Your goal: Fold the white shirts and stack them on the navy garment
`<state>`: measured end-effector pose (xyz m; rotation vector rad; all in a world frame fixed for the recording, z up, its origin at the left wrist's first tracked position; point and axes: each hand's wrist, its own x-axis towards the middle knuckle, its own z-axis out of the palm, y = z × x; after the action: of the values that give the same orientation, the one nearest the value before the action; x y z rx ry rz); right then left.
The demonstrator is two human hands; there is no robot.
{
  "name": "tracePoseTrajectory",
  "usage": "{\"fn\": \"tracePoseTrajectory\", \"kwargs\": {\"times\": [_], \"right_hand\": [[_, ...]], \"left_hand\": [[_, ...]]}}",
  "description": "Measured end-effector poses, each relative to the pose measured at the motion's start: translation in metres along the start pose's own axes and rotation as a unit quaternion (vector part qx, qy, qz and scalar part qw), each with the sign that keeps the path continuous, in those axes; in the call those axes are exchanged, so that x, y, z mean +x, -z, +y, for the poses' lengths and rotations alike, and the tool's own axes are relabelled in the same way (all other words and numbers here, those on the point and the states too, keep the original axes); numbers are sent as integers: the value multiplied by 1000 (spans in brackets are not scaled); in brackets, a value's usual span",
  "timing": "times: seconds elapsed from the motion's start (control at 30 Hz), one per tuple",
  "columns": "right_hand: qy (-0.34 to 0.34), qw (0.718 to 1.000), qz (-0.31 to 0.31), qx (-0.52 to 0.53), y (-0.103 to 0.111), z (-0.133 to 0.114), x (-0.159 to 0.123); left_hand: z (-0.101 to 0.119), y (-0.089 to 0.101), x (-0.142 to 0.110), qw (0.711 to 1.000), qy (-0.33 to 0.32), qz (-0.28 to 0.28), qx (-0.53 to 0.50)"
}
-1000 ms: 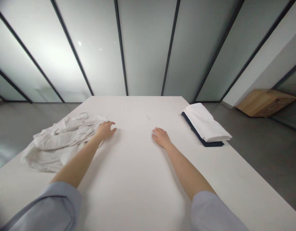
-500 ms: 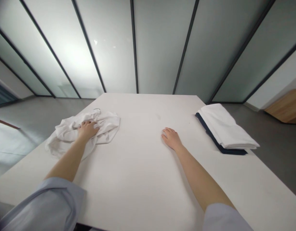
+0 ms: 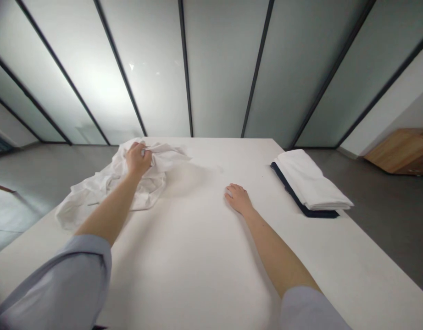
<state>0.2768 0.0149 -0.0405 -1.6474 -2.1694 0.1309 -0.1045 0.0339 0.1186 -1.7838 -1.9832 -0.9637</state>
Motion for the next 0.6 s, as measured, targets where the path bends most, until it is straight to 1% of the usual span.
{"fn": "tracePoseTrajectory", "kwargs": {"times": [0.03,0.07,0.1,0.13,0.17,0.2,0.23,0.27,0.3,0.33,0.4,0.47,0.53,0.57,0.6], "right_hand": [[-9,999,29,20,1,2,0],[-24,996,72,39,4,4,0],[-44,989,127,56,7,7,0],[-65,978,185,67,11,10,-1],[-84,965,239,72,15,13,-1],[-99,952,279,72,19,15,-2],[-108,945,303,67,22,17,-3],[-113,943,307,56,24,17,-3],[-119,948,293,40,25,17,-4],[-127,957,261,18,25,15,-5],[-143,977,156,-39,23,8,-6],[-148,983,49,-96,23,-2,-7],[-132,982,-18,-135,27,-15,-9],[-121,981,-37,-148,30,-22,-11],[-111,980,-53,-156,35,-30,-12]], "left_hand": [[20,-8,-2,998,-48,-22,-25],[39,-18,-7,992,-101,-62,-43],[55,-28,-14,980,-155,-114,-53],[68,-40,-24,968,-191,-155,-56],[79,-51,-35,960,-204,-183,-51],[87,-62,-47,958,-199,-201,-46],[92,-71,-60,960,-181,-211,-46],[96,-80,-72,959,-171,-221,-54],[98,-88,-84,954,-175,-234,-68],[99,-94,-94,947,-185,-249,-84],[99,-104,-111,930,-215,-277,-111],[96,-109,-120,921,-228,-297,-112],[91,-110,-122,930,-199,-297,-85],[88,-109,-120,943,-168,-280,-66],[86,-107,-117,958,-128,-251,-48]]}}
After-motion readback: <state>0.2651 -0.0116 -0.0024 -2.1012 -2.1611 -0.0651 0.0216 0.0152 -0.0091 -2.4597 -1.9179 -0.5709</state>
